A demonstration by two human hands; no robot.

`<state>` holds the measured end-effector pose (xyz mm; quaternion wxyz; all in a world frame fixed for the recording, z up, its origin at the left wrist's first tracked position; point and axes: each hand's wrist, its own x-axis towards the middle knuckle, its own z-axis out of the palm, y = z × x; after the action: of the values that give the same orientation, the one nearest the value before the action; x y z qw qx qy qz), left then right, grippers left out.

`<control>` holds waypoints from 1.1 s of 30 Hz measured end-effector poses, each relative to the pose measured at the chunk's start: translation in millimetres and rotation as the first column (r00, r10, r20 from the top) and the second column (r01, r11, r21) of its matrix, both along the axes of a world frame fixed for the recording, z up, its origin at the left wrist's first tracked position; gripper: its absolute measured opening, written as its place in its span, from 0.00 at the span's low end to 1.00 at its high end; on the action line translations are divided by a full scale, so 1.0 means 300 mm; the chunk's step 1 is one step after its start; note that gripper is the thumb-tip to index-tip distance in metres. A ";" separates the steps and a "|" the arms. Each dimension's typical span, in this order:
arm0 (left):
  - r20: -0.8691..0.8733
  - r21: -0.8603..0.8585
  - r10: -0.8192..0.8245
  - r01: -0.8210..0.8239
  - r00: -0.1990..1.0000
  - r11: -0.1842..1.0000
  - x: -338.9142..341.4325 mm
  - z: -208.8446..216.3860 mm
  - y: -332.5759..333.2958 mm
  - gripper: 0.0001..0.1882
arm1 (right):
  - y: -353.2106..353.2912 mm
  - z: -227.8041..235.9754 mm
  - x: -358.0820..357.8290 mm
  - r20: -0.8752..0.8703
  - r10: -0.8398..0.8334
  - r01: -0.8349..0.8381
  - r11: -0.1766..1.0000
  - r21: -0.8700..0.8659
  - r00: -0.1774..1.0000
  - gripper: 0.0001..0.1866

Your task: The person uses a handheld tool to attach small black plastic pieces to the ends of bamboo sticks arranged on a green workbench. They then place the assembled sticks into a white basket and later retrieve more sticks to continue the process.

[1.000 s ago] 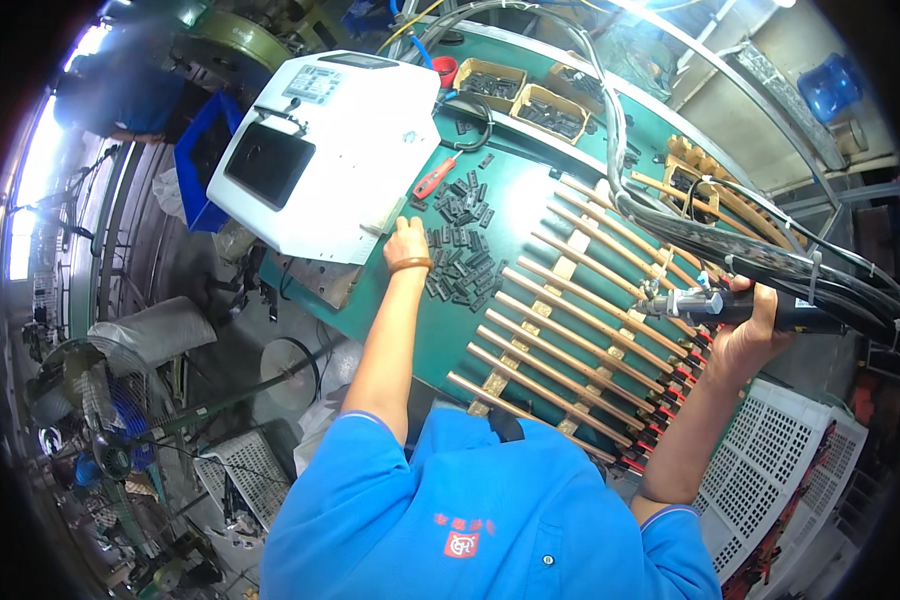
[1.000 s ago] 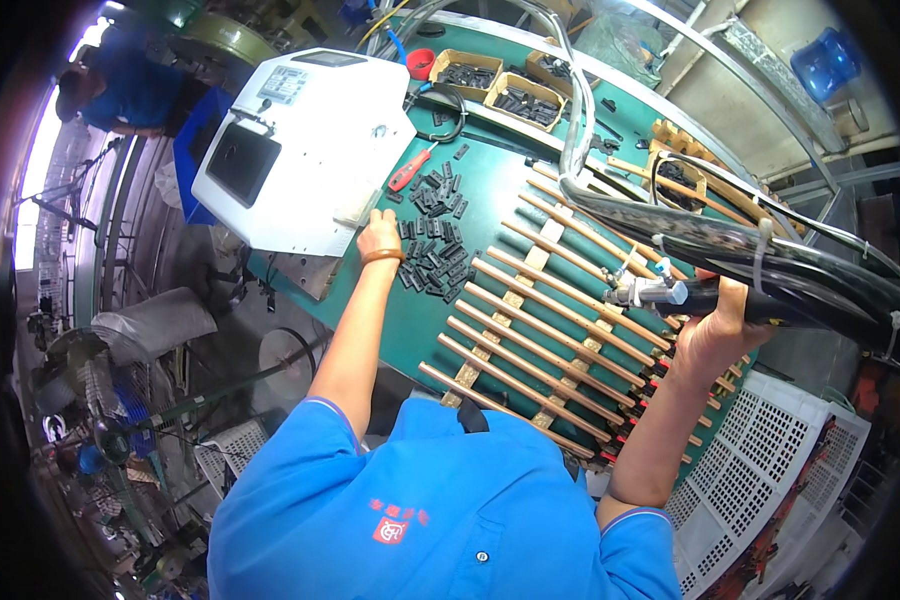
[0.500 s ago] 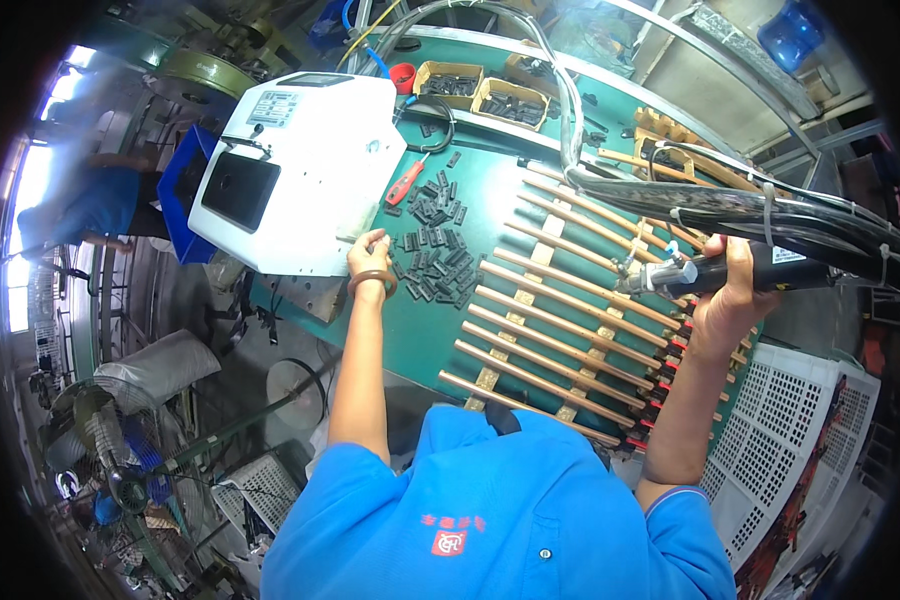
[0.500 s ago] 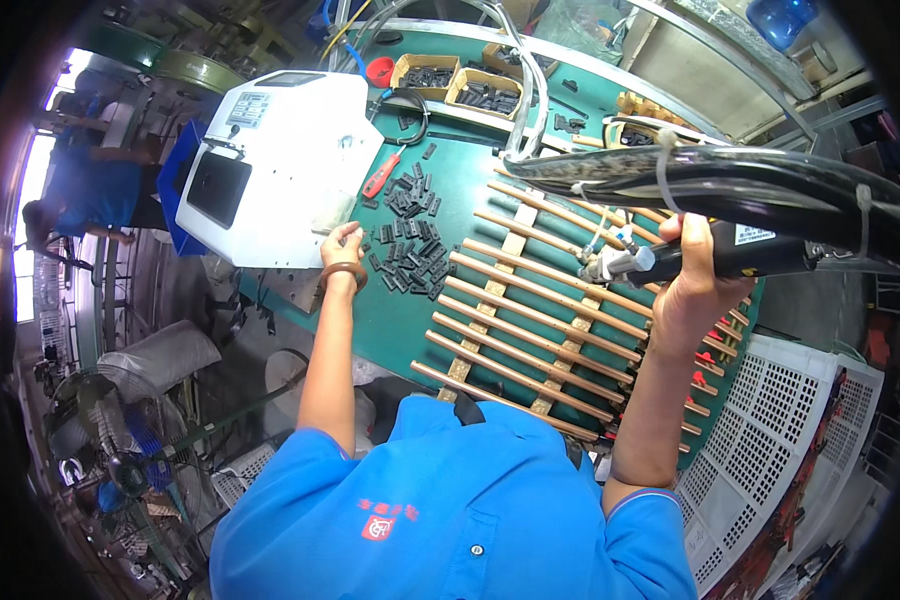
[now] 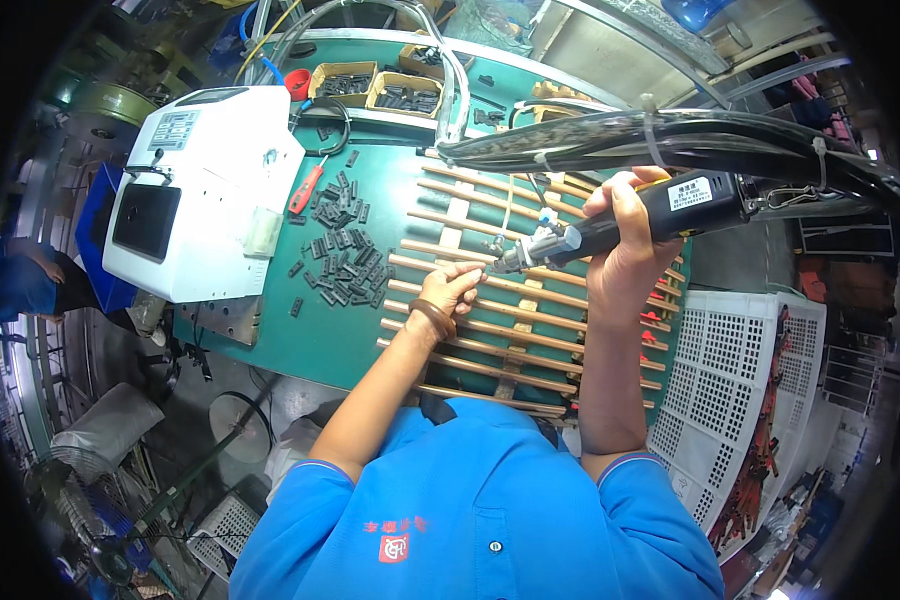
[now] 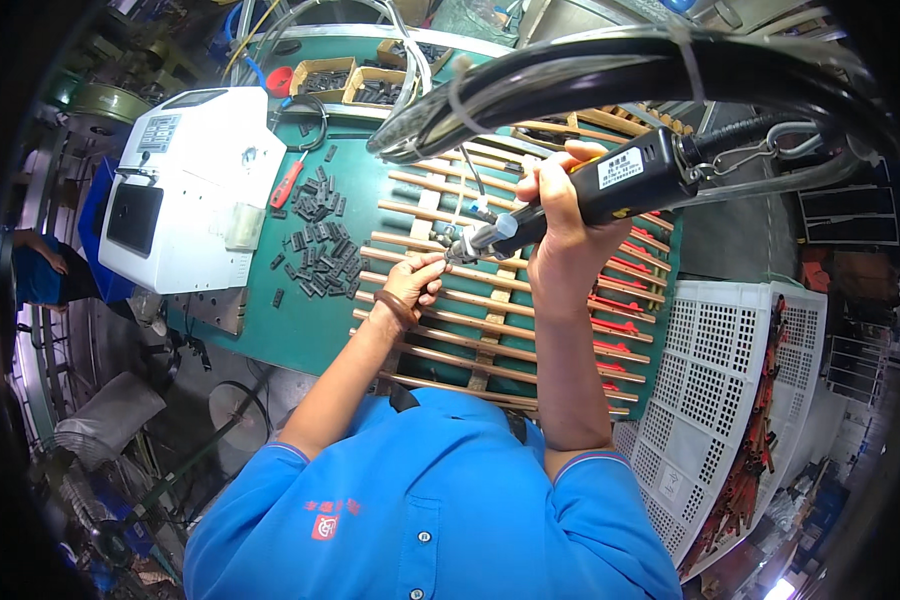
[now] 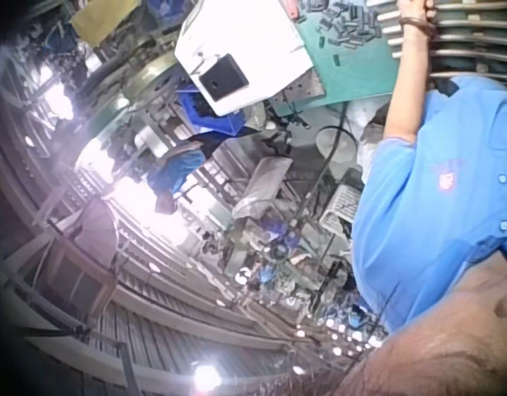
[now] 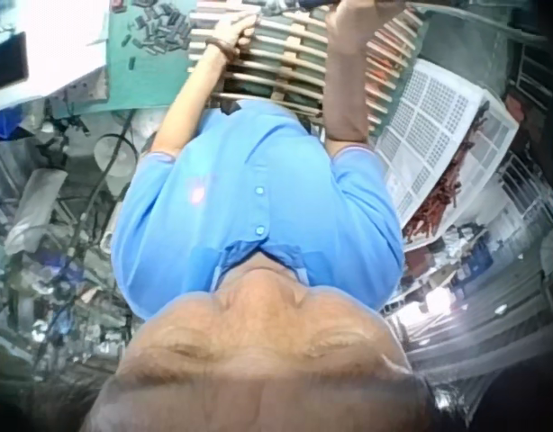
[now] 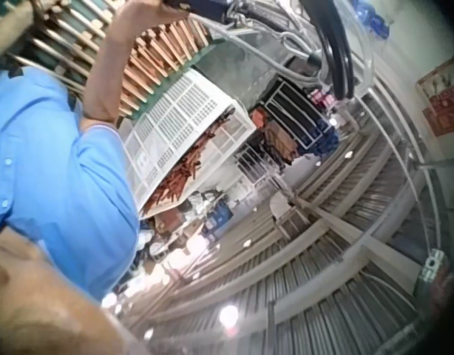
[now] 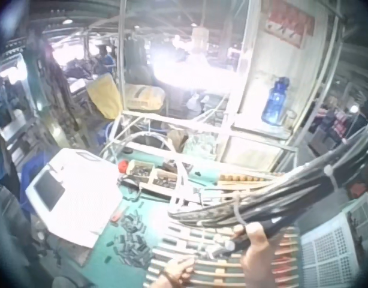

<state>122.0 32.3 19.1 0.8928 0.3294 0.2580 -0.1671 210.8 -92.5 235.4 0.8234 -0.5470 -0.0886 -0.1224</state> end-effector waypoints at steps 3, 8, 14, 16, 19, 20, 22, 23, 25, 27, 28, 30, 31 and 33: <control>0.044 -0.019 -0.065 0.066 0.997 0.998 0.016 0.016 -0.008 0.13 | -0.022 -0.006 0.001 0.007 -0.038 0.039 0.999 -0.016 0.999 0.14; 0.111 -0.202 -0.066 0.088 0.992 0.976 0.040 -0.009 -0.011 0.10 | -0.034 -0.007 -0.003 0.008 -0.054 0.054 0.998 -0.020 0.999 0.15; 0.082 -0.291 -0.029 0.052 0.996 0.955 0.055 -0.024 -0.017 0.04 | -0.032 -0.005 -0.015 -0.015 -0.040 0.040 0.999 -0.018 0.999 0.15; 0.094 -0.273 -0.054 0.078 0.994 0.959 0.046 -0.047 -0.006 0.03 | -0.028 -0.004 -0.018 -0.010 -0.035 0.035 0.999 -0.010 0.999 0.15; 0.049 -0.278 -0.030 0.043 0.998 0.960 0.028 -0.061 0.010 0.03 | -0.025 -0.002 -0.018 -0.005 -0.032 0.032 0.999 -0.016 0.999 0.15; 0.066 -0.281 -0.049 0.066 0.997 0.957 0.020 -0.063 0.015 0.05 | -0.025 -0.002 -0.018 -0.004 -0.033 0.033 0.999 -0.021 0.999 0.15; 0.065 -0.300 -0.070 0.087 0.995 0.950 0.017 -0.049 0.016 0.05 | -0.027 -0.009 -0.016 0.003 -0.021 0.021 1.000 -0.006 1.000 0.15; 0.065 -0.309 -0.082 0.098 0.995 0.946 0.016 -0.041 0.016 0.05 | -0.028 -0.012 -0.016 0.007 -0.016 0.016 1.000 0.001 1.000 0.15; 0.034 -0.315 -0.080 0.086 0.996 0.945 0.020 -0.022 0.002 0.05 | -0.022 -0.008 -0.021 0.005 -0.008 0.008 1.000 0.020 1.000 0.15; -0.015 -0.289 -0.062 0.055 0.998 0.956 0.022 -0.018 -0.012 0.06 | -0.016 -0.004 -0.025 0.007 -0.008 0.008 1.000 0.011 1.000 0.14; 0.002 -0.173 -0.090 0.089 0.996 0.981 0.023 -0.024 -0.018 0.09 | -0.015 -0.001 -0.027 0.009 -0.011 0.011 1.000 -0.007 1.000 0.13; 0.024 0.066 -0.151 0.149 0.988 0.987 0.025 -0.033 -0.026 0.14 | -0.018 -0.005 -0.027 0.025 -0.030 0.031 0.999 -0.041 0.999 0.11; 0.189 0.359 -0.156 0.080 0.969 0.930 0.023 -0.029 -0.034 0.14 | -0.021 -0.005 -0.026 0.024 -0.037 0.038 0.998 -0.039 0.999 0.11; 0.458 0.772 -0.297 -0.210 0.838 0.600 0.017 -0.004 -0.050 0.15 | -0.027 -0.007 -0.025 0.021 -0.051 0.052 0.998 -0.035 0.998 0.11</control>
<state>127.0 17.3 17.7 0.6789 0.7322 0.0317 0.0441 203.3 -100.6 233.3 0.8092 -0.5623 -0.0846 -0.1474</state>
